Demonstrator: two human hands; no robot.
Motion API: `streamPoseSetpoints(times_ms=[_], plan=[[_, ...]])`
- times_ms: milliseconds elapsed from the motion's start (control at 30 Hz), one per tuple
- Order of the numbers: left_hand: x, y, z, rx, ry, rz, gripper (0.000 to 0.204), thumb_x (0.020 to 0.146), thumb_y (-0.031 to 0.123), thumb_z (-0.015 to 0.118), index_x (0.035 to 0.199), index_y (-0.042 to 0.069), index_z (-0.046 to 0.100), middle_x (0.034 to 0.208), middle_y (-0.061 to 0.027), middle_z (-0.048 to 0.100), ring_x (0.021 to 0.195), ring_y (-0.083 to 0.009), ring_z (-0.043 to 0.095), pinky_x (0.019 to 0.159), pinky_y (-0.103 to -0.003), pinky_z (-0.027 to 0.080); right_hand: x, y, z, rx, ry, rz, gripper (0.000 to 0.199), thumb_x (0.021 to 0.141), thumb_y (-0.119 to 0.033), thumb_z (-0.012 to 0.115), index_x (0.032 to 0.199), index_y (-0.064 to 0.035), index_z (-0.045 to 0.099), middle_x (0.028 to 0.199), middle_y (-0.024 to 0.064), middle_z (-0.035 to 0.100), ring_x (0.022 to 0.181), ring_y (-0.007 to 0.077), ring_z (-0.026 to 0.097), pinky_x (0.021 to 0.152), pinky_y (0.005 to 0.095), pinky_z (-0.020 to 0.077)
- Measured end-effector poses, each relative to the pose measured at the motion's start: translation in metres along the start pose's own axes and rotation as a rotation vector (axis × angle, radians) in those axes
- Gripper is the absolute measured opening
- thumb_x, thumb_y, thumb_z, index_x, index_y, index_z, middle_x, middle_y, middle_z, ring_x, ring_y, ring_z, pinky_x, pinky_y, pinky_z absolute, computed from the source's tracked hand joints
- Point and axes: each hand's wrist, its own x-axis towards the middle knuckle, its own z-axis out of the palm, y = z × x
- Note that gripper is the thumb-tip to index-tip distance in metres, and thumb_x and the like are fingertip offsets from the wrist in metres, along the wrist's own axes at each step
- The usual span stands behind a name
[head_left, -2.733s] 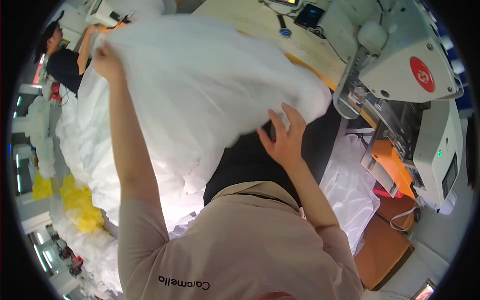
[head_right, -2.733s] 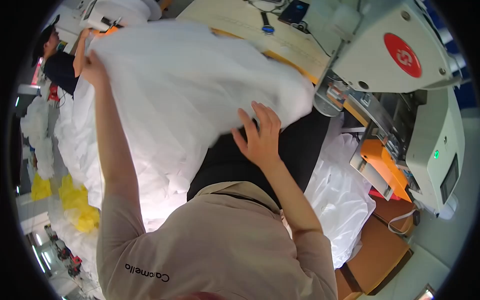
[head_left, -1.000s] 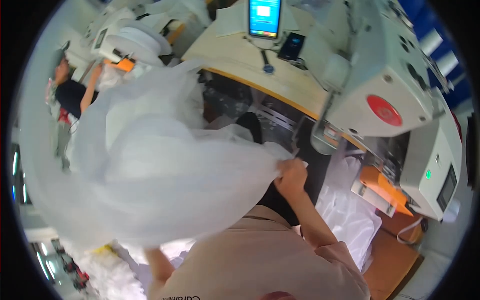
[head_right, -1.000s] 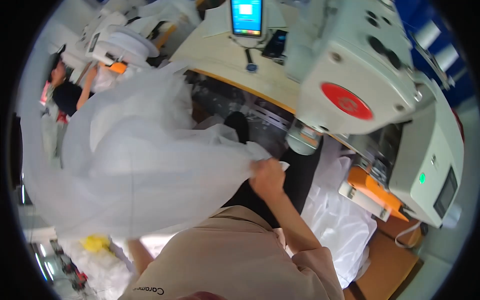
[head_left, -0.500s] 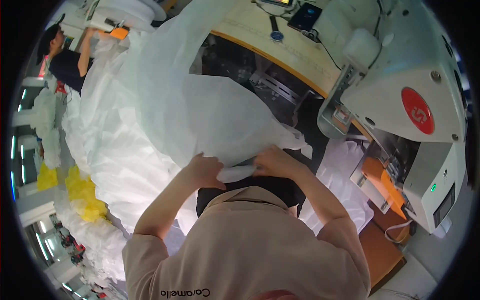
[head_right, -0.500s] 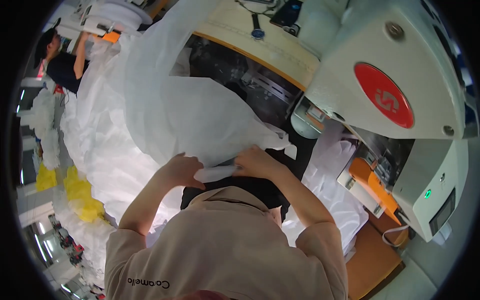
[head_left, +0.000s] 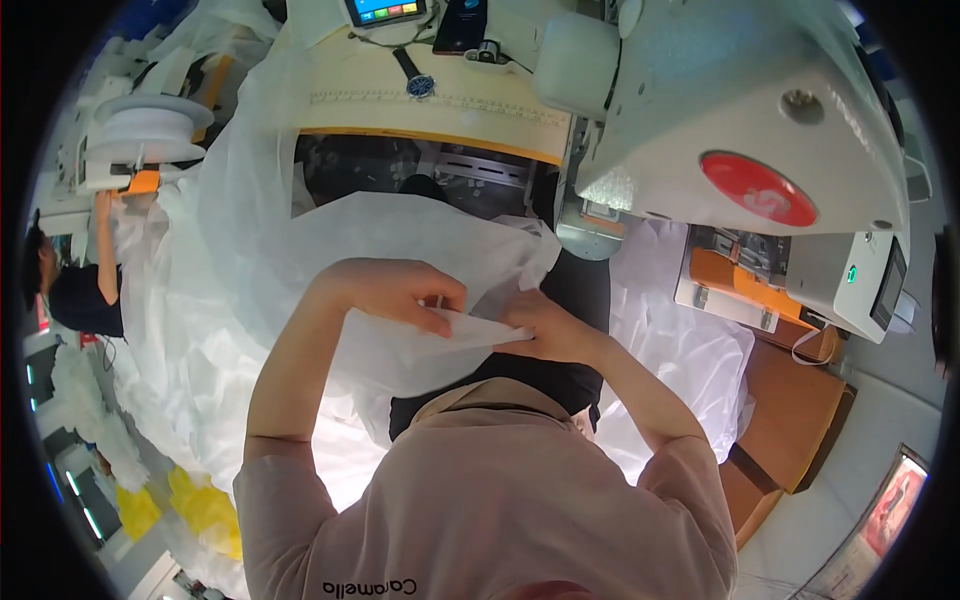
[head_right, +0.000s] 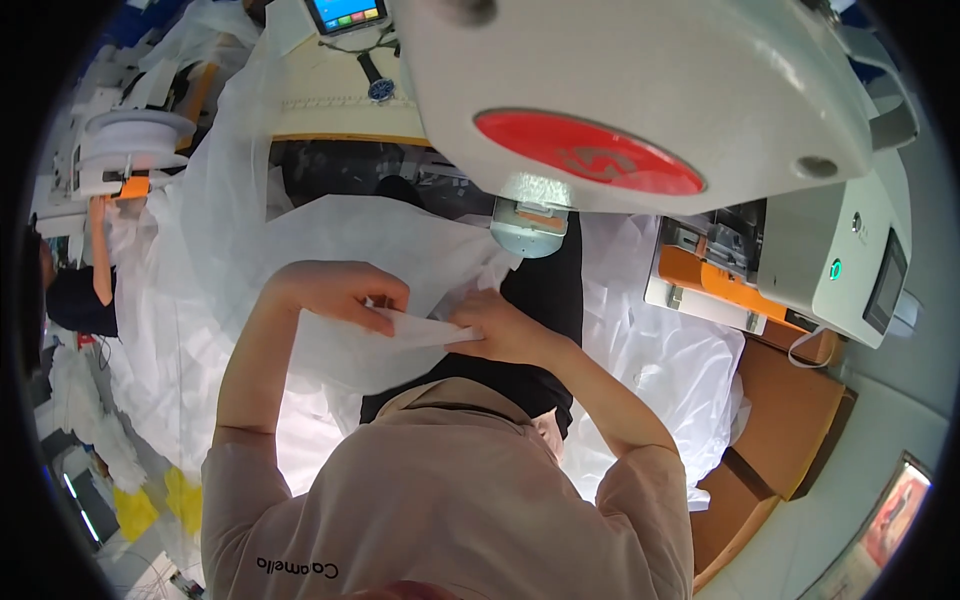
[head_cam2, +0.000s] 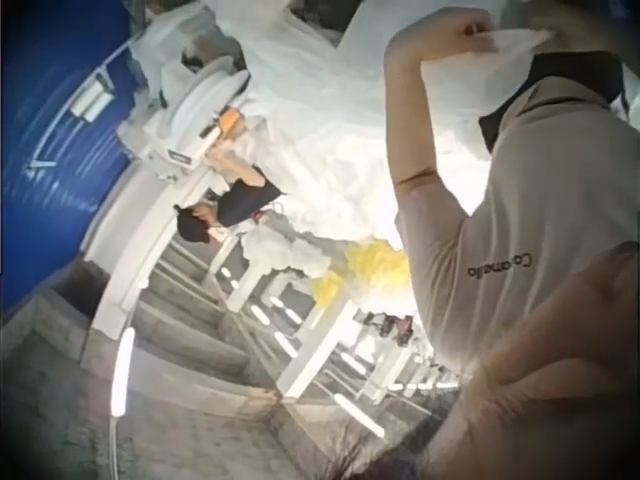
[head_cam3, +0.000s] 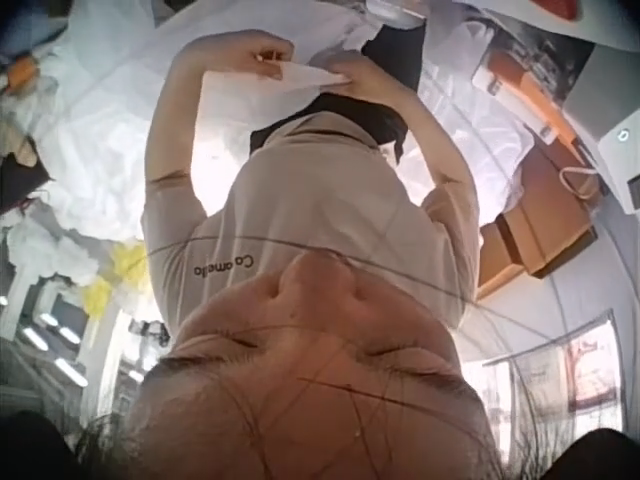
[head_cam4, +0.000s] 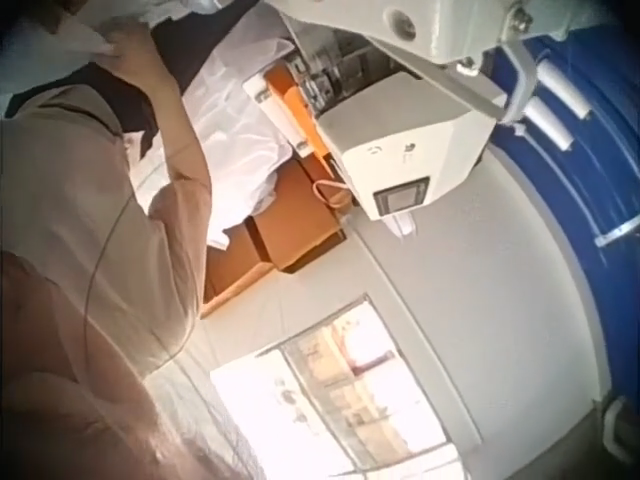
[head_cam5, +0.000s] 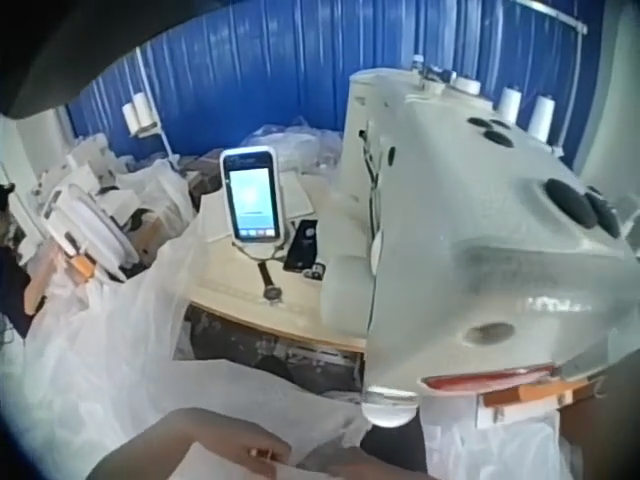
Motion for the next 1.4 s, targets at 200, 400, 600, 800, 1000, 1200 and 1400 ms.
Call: streamPoseSetpoints(times_ms=[200,400,600,800,1000,1200,1400], plan=[[0.004,0.012,-0.017,0.016,0.176,0.06,0.02,0.077,0.013,0.067,0.091,0.003,0.057,0.078,-0.0049,0.056,0.072,-0.0115,0.053,0.064,-0.027,0.042,-0.013,-0.001,-0.021,0.91,0.04,0.336,0.023,0.08,-0.016,0.069,0.096,-0.0031,0.059,0.092,0.0026,0.058,0.095,0.0122,0.051,0.083,0.0265,0.0397],[0.027,0.03,-0.019,0.192,0.26,-0.033,0.028,0.072,0.018,0.073,0.089,0.002,0.059,0.071,-0.0051,0.057,0.069,-0.0114,0.053,0.062,-0.025,0.041,-0.033,-0.004,-0.048,1.277,-0.277,0.327,0.03,0.078,-0.013,0.07,0.101,0.0019,0.058,0.099,0.0037,0.058,0.096,0.0131,0.052,0.085,0.027,0.0403],[0.021,0.051,-0.009,-0.068,0.421,0.028,0.018,0.072,0.008,0.072,0.083,0.002,0.06,0.074,-0.0034,0.058,0.07,-0.0108,0.053,0.065,-0.025,0.043,-0.089,-0.016,-0.058,1.808,0.367,0.137,0.032,0.071,-0.02,0.069,0.091,0.0019,0.057,0.097,0.0097,0.057,0.092,0.0146,0.05,0.082,0.0279,0.0383],[0.025,0.069,0.053,-0.099,0.728,0.069,0.011,0.075,0.004,0.067,0.083,0.005,0.06,0.078,-0.007,0.06,0.067,-0.0147,0.056,0.063,-0.03,0.046,-0.072,-0.017,-0.072,0.138,1.069,0.949,0.027,0.078,-0.012,0.058,0.102,0.0008,0.057,0.097,0.0045,0.056,0.091,0.0134,0.051,0.081,0.0265,0.04],[0.009,0.026,0.026,0.775,1.455,-0.01,0.019,0.068,-0.009,0.056,0.074,0.008,0.051,0.093,-0.0049,0.056,0.061,-0.0242,0.056,0.052,-0.032,0.045,-0.03,-0.015,-0.051,0.454,1.055,0.676,0.019,0.085,-0.003,0.051,0.103,0.0015,0.054,0.098,0.0036,0.056,0.093,0.013,0.05,0.084,0.0262,0.0386],[0.025,0.007,-0.013,0.895,1.459,0.082,0.02,0.065,-0.01,0.056,0.074,0.007,0.049,0.091,-0.005,0.056,0.06,-0.0242,0.056,0.05,-0.033,0.044,-0.011,0.0,-0.049,0.381,1.285,0.433,0.017,0.087,-0.002,0.052,0.103,0.0021,0.054,0.099,0.0047,0.056,0.092,0.0137,0.051,0.084,0.0272,0.0391],[0.001,0.003,-0.011,0.396,1.33,0.085,0.009,0.075,0.003,0.062,0.082,0.005,0.058,0.083,-0.007,0.061,0.062,-0.0199,0.059,0.057,-0.032,0.047,-0.019,0.003,-0.055,0.192,1.291,0.629,0.034,0.087,-0.001,0.054,0.119,0.0008,0.045,0.11,0.0075,0.054,0.099,0.0157,0.05,0.086,0.0265,0.039]])
